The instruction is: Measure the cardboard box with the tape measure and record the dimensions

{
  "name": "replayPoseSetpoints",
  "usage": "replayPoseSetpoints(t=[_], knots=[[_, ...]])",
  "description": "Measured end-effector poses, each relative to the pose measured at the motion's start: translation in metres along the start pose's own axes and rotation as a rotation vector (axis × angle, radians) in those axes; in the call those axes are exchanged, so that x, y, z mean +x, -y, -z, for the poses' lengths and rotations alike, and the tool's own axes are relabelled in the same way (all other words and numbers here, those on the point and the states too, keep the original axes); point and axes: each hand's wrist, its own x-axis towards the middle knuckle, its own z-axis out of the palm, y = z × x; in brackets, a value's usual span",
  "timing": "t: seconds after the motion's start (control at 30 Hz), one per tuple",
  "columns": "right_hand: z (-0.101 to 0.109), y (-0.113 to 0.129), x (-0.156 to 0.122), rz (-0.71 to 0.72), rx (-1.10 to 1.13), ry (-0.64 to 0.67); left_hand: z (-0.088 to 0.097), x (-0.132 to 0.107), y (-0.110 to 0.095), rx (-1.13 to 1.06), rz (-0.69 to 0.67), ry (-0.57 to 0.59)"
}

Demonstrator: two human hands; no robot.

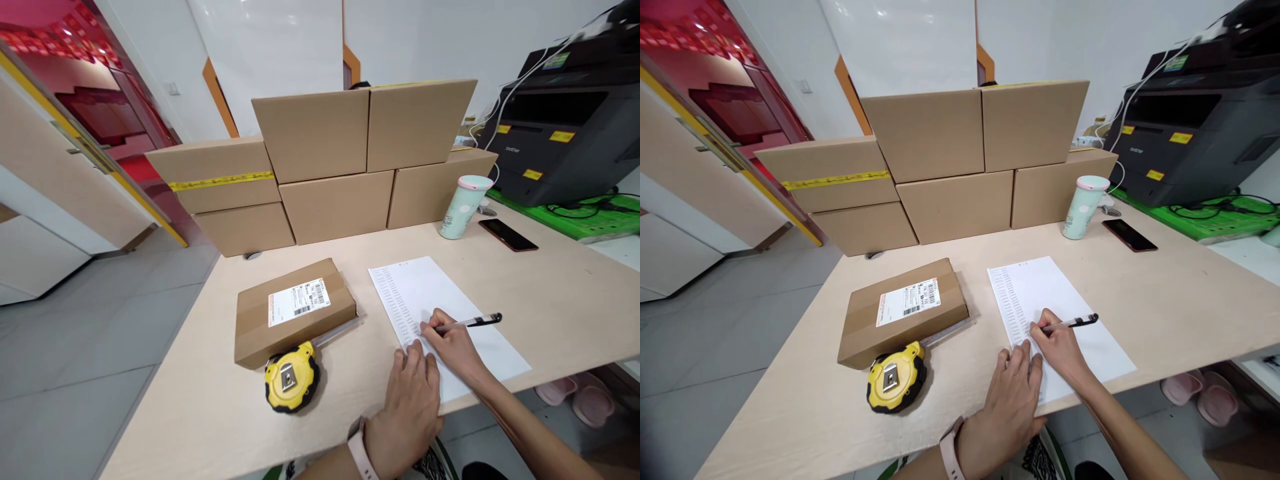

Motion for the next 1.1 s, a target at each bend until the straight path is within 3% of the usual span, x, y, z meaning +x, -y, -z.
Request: replayPoseSetpoints(t=[0.27,0.87,1.1], knots=[[-0.001,-0.002,0.0,0.002,0.007,-0.001,0.004,-0.002,0.002,0.011,-0.006,0.002],[0.0,-0.006,0.0,0.02,-0.01,-0.011,-0.006,0.0,-0.001,-0.023,0.002,-0.016],[0.0,-0.003,0.001,0.014,-0.015,-0.019,0.001,-0.003,0.0,0.016,-0.006,-0.026]])
